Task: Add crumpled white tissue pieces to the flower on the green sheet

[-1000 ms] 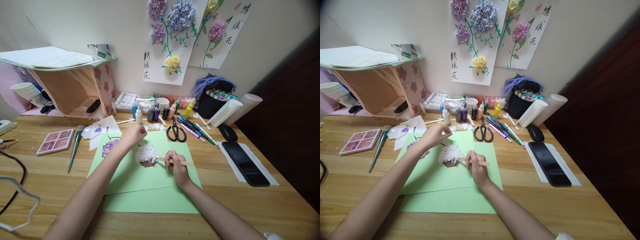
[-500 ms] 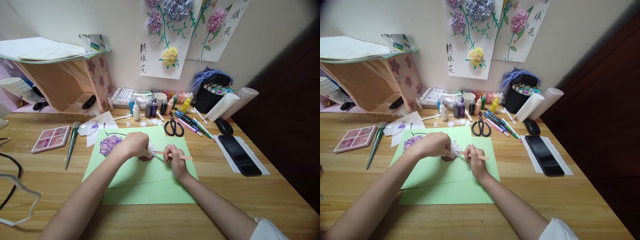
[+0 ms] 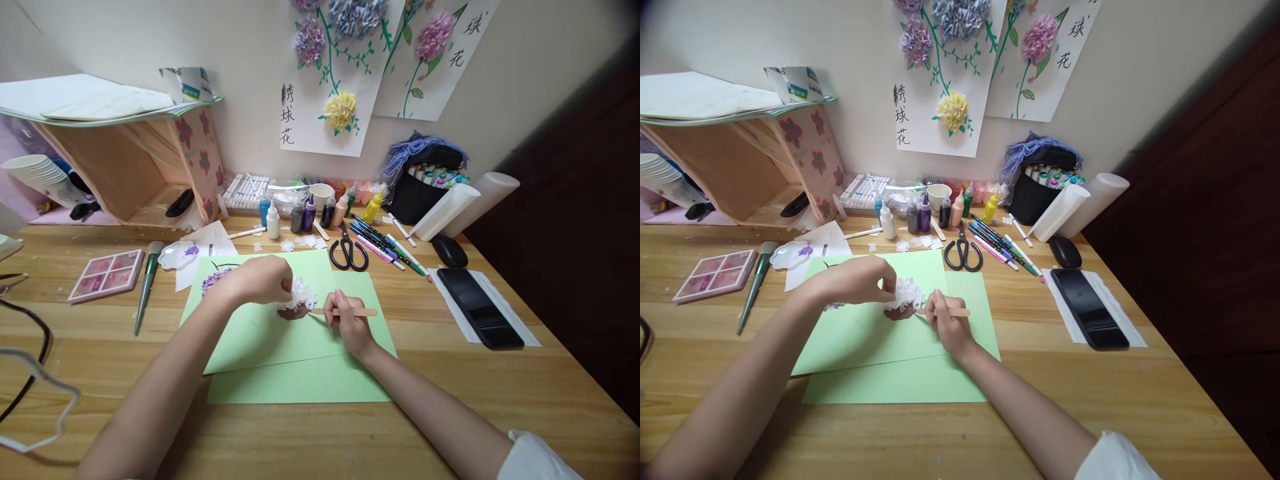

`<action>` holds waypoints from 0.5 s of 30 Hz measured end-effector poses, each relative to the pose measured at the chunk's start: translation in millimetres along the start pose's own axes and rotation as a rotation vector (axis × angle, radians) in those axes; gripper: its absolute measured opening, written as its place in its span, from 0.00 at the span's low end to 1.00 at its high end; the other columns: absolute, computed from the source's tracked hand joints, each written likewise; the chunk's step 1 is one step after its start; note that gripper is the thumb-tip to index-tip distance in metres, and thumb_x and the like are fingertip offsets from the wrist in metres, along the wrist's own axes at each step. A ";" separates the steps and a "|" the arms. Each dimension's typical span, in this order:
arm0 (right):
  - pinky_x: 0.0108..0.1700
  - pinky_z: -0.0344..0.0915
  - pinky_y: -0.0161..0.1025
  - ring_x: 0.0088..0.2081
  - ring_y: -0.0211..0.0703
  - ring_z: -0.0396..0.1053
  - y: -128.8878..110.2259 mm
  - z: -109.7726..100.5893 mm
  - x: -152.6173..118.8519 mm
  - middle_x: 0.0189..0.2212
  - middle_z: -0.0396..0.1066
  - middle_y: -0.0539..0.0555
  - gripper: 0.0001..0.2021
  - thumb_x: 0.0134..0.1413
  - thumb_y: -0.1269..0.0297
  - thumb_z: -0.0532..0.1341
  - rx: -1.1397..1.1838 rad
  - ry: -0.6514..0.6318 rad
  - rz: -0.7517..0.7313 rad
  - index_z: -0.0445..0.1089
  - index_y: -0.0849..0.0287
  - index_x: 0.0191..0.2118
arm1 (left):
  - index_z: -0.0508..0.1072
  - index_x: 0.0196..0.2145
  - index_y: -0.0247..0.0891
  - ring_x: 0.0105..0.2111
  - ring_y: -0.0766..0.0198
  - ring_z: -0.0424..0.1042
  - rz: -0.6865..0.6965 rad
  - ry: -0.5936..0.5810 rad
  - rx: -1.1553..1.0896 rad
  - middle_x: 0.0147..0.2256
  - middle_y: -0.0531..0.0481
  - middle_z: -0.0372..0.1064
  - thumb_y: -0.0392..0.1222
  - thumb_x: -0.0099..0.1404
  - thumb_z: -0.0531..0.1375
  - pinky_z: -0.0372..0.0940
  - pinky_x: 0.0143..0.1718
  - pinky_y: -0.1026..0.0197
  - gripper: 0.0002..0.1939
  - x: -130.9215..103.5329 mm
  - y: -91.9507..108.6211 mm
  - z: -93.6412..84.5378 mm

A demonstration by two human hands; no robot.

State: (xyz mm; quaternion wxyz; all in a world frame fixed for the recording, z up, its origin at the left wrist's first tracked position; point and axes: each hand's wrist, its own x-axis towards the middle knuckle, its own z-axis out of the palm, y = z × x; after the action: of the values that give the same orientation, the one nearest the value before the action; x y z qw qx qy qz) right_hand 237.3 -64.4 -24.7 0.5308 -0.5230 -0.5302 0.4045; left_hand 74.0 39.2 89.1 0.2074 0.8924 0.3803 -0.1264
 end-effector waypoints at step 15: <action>0.25 0.53 0.35 0.18 0.35 0.56 -1.1 1.6 4.0 0.14 0.57 0.47 0.26 0.64 0.52 0.43 -0.028 0.079 0.000 0.59 0.58 0.18 | 0.78 0.28 0.39 0.24 0.66 0.67 0.173 -0.029 -0.062 0.26 0.51 0.74 0.40 0.52 0.59 0.54 0.23 0.65 0.08 18.1 14.4 31.7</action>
State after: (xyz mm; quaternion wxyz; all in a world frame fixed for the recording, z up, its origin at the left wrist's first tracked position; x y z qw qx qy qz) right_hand 236.0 -60.4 -23.2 0.5442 -0.5459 -0.5142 0.3760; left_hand 94.7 26.8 58.2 0.2505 0.9131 0.3025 -0.1094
